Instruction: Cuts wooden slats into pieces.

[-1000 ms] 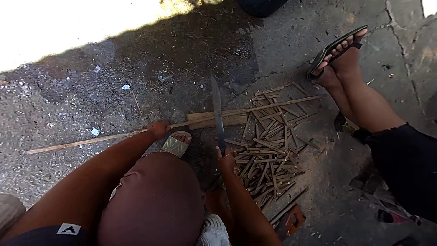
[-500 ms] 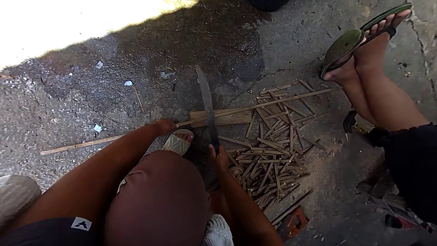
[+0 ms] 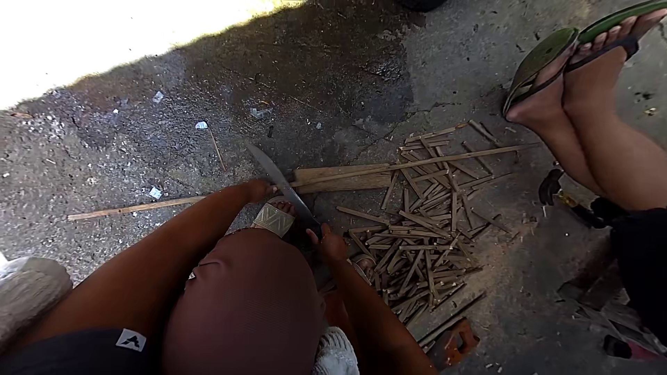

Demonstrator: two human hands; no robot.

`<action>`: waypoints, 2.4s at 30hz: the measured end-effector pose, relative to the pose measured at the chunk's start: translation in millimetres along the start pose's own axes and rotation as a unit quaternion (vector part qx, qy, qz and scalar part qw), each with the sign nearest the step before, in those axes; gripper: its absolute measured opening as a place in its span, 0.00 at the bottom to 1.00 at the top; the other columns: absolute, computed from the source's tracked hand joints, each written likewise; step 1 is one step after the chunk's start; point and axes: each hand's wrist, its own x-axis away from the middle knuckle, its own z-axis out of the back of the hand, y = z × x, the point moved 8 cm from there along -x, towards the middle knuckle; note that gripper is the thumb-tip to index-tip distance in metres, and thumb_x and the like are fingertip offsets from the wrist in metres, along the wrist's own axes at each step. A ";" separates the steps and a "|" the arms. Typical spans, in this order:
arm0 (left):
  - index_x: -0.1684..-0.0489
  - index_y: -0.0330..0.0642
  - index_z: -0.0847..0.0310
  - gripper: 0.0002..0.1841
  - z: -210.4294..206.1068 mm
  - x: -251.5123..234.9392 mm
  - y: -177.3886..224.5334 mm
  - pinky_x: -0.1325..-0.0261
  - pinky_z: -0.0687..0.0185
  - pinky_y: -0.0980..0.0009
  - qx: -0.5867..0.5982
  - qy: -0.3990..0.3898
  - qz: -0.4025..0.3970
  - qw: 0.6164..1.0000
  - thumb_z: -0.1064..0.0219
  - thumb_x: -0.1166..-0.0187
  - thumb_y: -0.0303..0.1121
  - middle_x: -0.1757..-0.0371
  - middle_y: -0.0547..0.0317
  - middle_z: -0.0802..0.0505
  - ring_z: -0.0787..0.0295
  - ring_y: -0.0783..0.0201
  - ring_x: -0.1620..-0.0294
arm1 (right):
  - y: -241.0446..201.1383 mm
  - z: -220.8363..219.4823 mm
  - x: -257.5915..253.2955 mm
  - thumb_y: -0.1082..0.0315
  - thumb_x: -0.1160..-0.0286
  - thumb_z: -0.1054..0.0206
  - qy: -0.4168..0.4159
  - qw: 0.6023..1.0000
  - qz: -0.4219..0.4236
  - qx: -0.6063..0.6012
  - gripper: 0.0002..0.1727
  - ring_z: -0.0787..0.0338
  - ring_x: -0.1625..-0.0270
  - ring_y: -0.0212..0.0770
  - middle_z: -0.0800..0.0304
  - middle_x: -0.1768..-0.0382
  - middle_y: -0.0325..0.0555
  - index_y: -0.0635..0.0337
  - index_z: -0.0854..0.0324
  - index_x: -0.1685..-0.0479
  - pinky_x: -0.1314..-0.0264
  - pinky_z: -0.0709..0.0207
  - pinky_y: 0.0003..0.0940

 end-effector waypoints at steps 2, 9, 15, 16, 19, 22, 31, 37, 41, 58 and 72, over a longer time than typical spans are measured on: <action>0.35 0.20 0.23 0.34 -1.3 0.7 0.6 0.23 0.33 0.35 0.003 0.000 0.006 1.000 0.63 0.02 0.48 0.34 0.22 0.15 0.20 0.31 0.26 | -0.8 4.7 5.7 0.42 0.13 0.40 0.095 0.993 0.043 -0.047 0.33 0.07 0.40 0.61 0.09 0.42 0.64 0.69 0.18 0.37 0.38 0.17 0.58; 0.35 0.22 0.23 0.33 -1.5 -1.3 1.2 0.24 0.32 0.36 -0.002 0.001 0.005 1.000 0.62 0.02 0.48 0.35 0.24 0.15 0.20 0.31 0.28 | 7.1 15.4 -3.6 0.56 0.07 0.49 0.023 1.000 -0.013 -0.016 0.25 0.07 0.38 0.60 0.09 0.39 0.60 0.55 0.31 0.17 0.37 0.18 0.60; 0.29 0.23 0.25 0.33 -2.2 -0.5 2.4 0.20 0.35 0.36 -0.017 0.001 0.009 1.000 0.63 0.02 0.48 0.30 0.24 0.17 0.22 0.32 0.23 | -26.5 34.5 10.8 0.66 0.12 0.43 0.232 0.963 0.133 0.026 0.22 0.05 0.47 0.65 0.06 0.45 0.63 0.54 0.18 0.22 0.49 0.12 0.58; 0.27 0.24 0.26 0.34 -2.0 -0.7 1.4 0.19 0.35 0.36 -0.017 0.002 0.015 1.000 0.63 0.02 0.49 0.29 0.25 0.17 0.23 0.32 0.22 | -31.4 35.3 11.8 0.69 0.14 0.41 0.251 0.954 0.160 0.038 0.24 0.05 0.50 0.66 0.07 0.47 0.65 0.51 0.19 0.21 0.54 0.12 0.58; 0.29 0.25 0.24 0.33 -4.2 -1.8 -0.9 0.21 0.34 0.35 -0.008 0.008 0.015 1.000 0.62 0.03 0.49 0.30 0.26 0.16 0.22 0.33 0.23 | -21.5 28.9 -3.0 0.69 0.09 0.49 0.129 0.984 0.066 0.104 0.34 0.06 0.44 0.65 0.10 0.39 0.65 0.36 0.44 0.04 0.45 0.15 0.57; 0.28 0.24 0.25 0.33 -3.2 -1.8 0.9 0.20 0.35 0.35 -0.010 0.006 0.005 1.000 0.63 0.02 0.48 0.29 0.26 0.17 0.23 0.32 0.22 | -3.2 29.9 -14.7 0.66 0.06 0.56 0.017 0.993 -0.059 0.104 0.34 0.09 0.36 0.63 0.14 0.31 0.62 0.39 0.58 0.01 0.34 0.18 0.57; 0.30 0.22 0.25 0.33 -6.1 -1.9 2.8 0.19 0.35 0.37 -0.017 -0.004 -0.002 1.000 0.63 0.02 0.48 0.29 0.25 0.17 0.23 0.32 0.22 | -12.5 26.6 -8.0 0.65 0.05 0.56 0.026 0.992 -0.046 0.113 0.23 0.09 0.35 0.62 0.13 0.33 0.63 0.61 0.31 0.18 0.36 0.17 0.58; 0.30 0.23 0.25 0.32 -7.6 -2.6 2.2 0.20 0.34 0.36 -0.010 0.004 -0.005 1.000 0.62 0.02 0.48 0.30 0.25 0.17 0.22 0.32 0.23 | -35.1 31.0 12.0 0.66 0.10 0.46 0.142 0.983 0.059 0.096 0.19 0.04 0.47 0.64 0.07 0.45 0.65 0.67 0.19 0.32 0.49 0.13 0.58; 0.30 0.24 0.24 0.33 -7.1 -1.3 3.4 0.21 0.33 0.35 -0.003 0.007 0.006 1.000 0.62 0.02 0.49 0.31 0.25 0.16 0.21 0.32 0.24 | -14.5 30.2 -5.4 0.68 0.06 0.55 0.016 0.991 -0.055 0.122 0.23 0.09 0.34 0.62 0.14 0.32 0.62 0.60 0.32 0.17 0.36 0.17 0.57; 0.36 0.20 0.24 0.31 -9.5 -0.1 5.4 0.24 0.31 0.37 0.014 -0.005 0.008 1.000 0.61 0.02 0.46 0.35 0.23 0.15 0.19 0.31 0.28 | -31.9 47.3 7.4 0.66 0.10 0.44 0.173 0.978 0.088 0.069 0.19 0.04 0.48 0.66 0.06 0.47 0.66 0.67 0.18 0.31 0.50 0.13 0.61; 0.33 0.22 0.25 0.32 -12.0 6.4 10.1 0.23 0.31 0.37 0.002 0.014 0.013 1.000 0.61 0.02 0.48 0.33 0.25 0.16 0.20 0.32 0.27 | -1.0 19.3 -14.0 0.56 0.02 0.61 -0.042 0.995 -0.078 0.040 0.27 0.12 0.30 0.62 0.11 0.35 0.64 0.57 0.35 0.14 0.29 0.21 0.60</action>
